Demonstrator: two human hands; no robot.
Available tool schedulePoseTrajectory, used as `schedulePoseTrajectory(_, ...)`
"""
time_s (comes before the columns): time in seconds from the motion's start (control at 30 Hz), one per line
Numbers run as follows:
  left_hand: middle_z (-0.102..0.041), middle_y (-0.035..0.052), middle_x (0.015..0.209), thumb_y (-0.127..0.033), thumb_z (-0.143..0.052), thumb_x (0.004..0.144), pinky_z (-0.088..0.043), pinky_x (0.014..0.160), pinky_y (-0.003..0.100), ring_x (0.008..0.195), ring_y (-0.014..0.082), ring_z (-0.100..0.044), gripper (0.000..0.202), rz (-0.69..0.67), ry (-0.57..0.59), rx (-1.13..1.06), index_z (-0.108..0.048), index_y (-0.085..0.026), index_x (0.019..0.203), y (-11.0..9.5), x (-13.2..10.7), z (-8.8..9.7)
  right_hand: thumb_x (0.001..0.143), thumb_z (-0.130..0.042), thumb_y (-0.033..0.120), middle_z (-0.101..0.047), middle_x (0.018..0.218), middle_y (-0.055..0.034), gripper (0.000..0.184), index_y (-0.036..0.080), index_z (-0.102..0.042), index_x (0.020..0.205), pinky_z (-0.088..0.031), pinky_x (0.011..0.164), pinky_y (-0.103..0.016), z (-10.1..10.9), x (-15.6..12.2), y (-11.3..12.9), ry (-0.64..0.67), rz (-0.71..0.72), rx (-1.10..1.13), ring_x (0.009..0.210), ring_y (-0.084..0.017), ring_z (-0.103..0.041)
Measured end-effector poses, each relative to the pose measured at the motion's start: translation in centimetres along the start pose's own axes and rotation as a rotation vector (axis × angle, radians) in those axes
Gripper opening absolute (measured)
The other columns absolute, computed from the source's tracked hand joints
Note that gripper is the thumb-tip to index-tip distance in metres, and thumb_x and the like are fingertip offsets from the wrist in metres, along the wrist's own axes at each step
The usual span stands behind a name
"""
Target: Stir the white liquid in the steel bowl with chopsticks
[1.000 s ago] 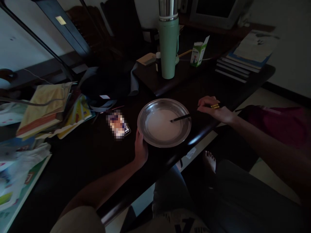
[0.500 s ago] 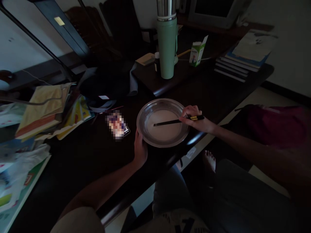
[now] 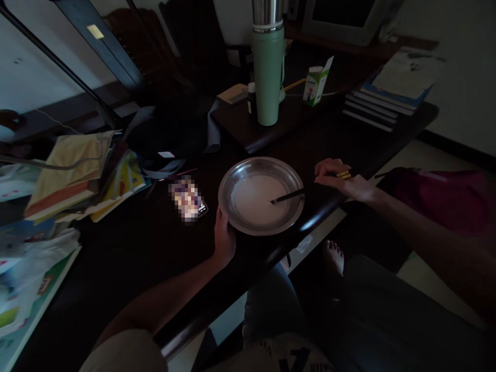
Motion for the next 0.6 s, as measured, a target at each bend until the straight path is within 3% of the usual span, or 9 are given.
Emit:
schedulePoseTrajectory(0.2, -0.065, 0.0045, 0.141, -0.054, -0.068, 0.086, -0.043, 0.116, 0.043, 0.137, 0.0271, -0.054, 0.048, -0.015, 0.005, -0.015, -0.067, -0.029, 0.127, -0.2, 0.1, -0.2, 0.085, -0.062, 0.065, -0.067, 0.101, -0.0075, 0.043, 0.025, -0.065, 0.071, -0.042, 0.098, -0.055, -4.1, -1.2, 2.3, 0.123, 0.058, 0.016, 0.108, -0.031, -0.057)
schedulePoseTrajectory(0.37, -0.065, 0.0047, 0.14, -0.054, -0.066, 0.088, -0.042, 0.117, 0.042, 0.138, 0.0263, -0.053, 0.046, -0.004, 0.011, 0.001, -0.067, -0.029, 0.127, -0.1, 0.2, -0.2, 0.089, -0.061, 0.058, -0.065, 0.107, -0.0069, 0.033, 0.026, -0.067, 0.083, -0.04, 0.097, -0.055, -6.7, -0.5, 2.6, 0.084, 0.031, -0.031, 0.111, -0.031, -0.053)
schedulePoseTrajectory(0.47, -0.065, 0.0046, 0.141, -0.054, -0.066, 0.088, -0.042, 0.117, 0.043, 0.138, 0.0267, -0.053, 0.046, 0.004, 0.002, 0.001, -0.066, -0.029, 0.127, 0.0, 0.2, -0.1, 0.09, -0.061, 0.056, -0.065, 0.108, -0.0058, 0.03, 0.027, -0.067, 0.084, -0.039, 0.095, -0.054, -6.4, 0.3, 1.6, -0.001, -0.013, -0.07, 0.113, -0.032, -0.052)
schedulePoseTrajectory(0.6, -0.065, 0.0041, 0.14, -0.055, -0.065, 0.089, -0.042, 0.117, 0.044, 0.136, 0.0267, -0.054, 0.045, 0.006, 0.007, 0.008, -0.067, -0.029, 0.126, 0.0, 0.1, -0.2, 0.088, -0.062, 0.053, -0.067, 0.102, -0.0054, 0.028, 0.027, -0.064, 0.076, -0.039, 0.093, -0.054, -3.7, 1.0, 0.3, -0.144, -0.03, -0.09, 0.11, -0.033, -0.054)
Point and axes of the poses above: each hand's wrist, its own x-axis towards the middle knuckle, its own z-axis out of the back of the hand, y = z × x, the point moved 10 cm from there along x, towards the middle knuckle
